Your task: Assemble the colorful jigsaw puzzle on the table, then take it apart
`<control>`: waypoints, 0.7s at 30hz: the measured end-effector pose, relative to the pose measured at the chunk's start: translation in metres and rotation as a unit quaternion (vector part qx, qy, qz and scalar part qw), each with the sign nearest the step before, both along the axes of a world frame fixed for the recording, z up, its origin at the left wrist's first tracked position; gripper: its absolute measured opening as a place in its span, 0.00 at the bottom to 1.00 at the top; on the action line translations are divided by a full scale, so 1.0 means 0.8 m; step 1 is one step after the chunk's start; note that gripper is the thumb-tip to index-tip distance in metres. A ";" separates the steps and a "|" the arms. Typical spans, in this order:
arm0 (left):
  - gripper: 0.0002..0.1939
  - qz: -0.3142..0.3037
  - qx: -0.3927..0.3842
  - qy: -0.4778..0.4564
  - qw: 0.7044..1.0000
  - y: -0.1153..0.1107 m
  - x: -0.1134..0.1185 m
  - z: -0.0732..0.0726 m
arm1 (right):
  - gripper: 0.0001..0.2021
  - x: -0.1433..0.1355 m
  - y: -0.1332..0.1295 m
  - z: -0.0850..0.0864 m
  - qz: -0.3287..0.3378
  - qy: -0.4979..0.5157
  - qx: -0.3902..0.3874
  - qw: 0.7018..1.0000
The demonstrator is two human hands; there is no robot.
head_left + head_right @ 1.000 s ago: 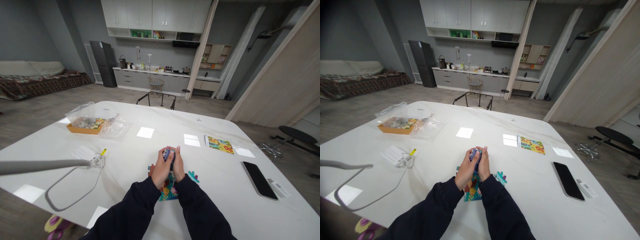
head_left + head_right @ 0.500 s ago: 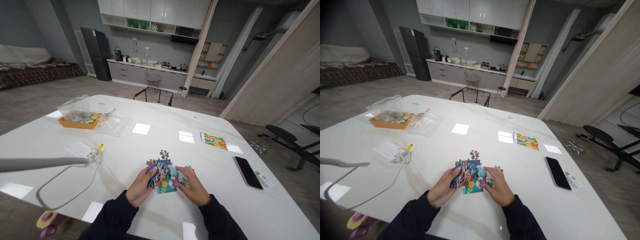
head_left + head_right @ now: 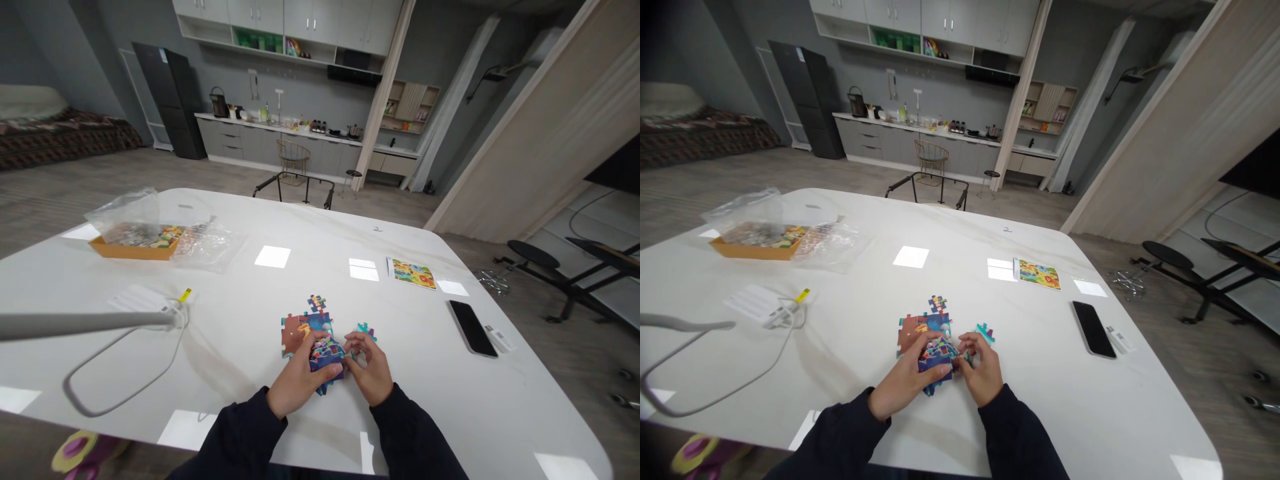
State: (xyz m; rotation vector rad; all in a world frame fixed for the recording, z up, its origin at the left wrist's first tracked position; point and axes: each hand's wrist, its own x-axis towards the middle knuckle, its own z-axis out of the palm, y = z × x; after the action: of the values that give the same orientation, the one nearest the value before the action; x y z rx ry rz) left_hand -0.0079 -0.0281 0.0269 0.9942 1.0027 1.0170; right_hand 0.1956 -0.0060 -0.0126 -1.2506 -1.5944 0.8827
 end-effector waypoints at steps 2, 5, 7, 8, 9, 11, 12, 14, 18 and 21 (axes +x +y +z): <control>0.30 0.022 -0.005 -0.026 0.999 -0.003 -0.005 0.000 | 0.20 0.010 -0.003 0.001 0.007 -0.058 0.043 0.997; 0.31 0.034 -0.050 -0.096 0.994 -0.011 -0.015 -0.002 | 0.23 0.027 -0.007 0.000 0.023 -0.189 0.105 0.976; 0.29 0.033 -0.088 -0.163 0.982 -0.018 -0.022 -0.002 | 0.20 0.032 -0.008 -0.002 0.026 -0.229 0.107 0.967; 0.28 0.037 -0.104 -0.197 0.974 -0.022 -0.024 -0.002 | 0.19 0.031 -0.009 -0.003 0.024 -0.228 0.102 0.968; 0.27 0.041 -0.117 -0.225 0.966 -0.026 -0.025 -0.002 | 0.18 0.029 -0.010 -0.004 0.018 -0.215 0.097 0.972; 0.26 0.046 -0.138 -0.259 0.955 -0.033 -0.024 -0.003 | 0.13 0.021 -0.012 -0.003 -0.012 -0.168 0.081 0.982; 0.26 0.042 -0.147 -0.266 0.952 -0.036 -0.021 -0.003 | 0.09 0.016 -0.012 -0.002 -0.037 -0.141 0.069 0.987; 0.27 0.029 -0.162 -0.274 0.948 -0.041 -0.014 -0.005 | 0.04 0.006 -0.014 0.001 -0.092 -0.098 0.038 0.990; 0.26 0.014 -0.162 -0.290 0.943 -0.041 0.003 -0.009 | 0.11 -0.009 -0.015 0.007 -0.140 -0.016 -0.015 0.990; 0.25 0.035 -0.132 -0.283 0.949 -0.033 0.015 -0.010 | 0.17 -0.018 -0.018 0.012 -0.133 0.068 -0.041 0.988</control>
State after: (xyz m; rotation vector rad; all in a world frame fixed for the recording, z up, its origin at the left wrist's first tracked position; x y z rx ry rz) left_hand 0.0041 -0.0548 0.0187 0.4052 0.6697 1.1075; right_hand 0.1813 -0.0207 -0.0033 -1.3930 -1.2587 0.8507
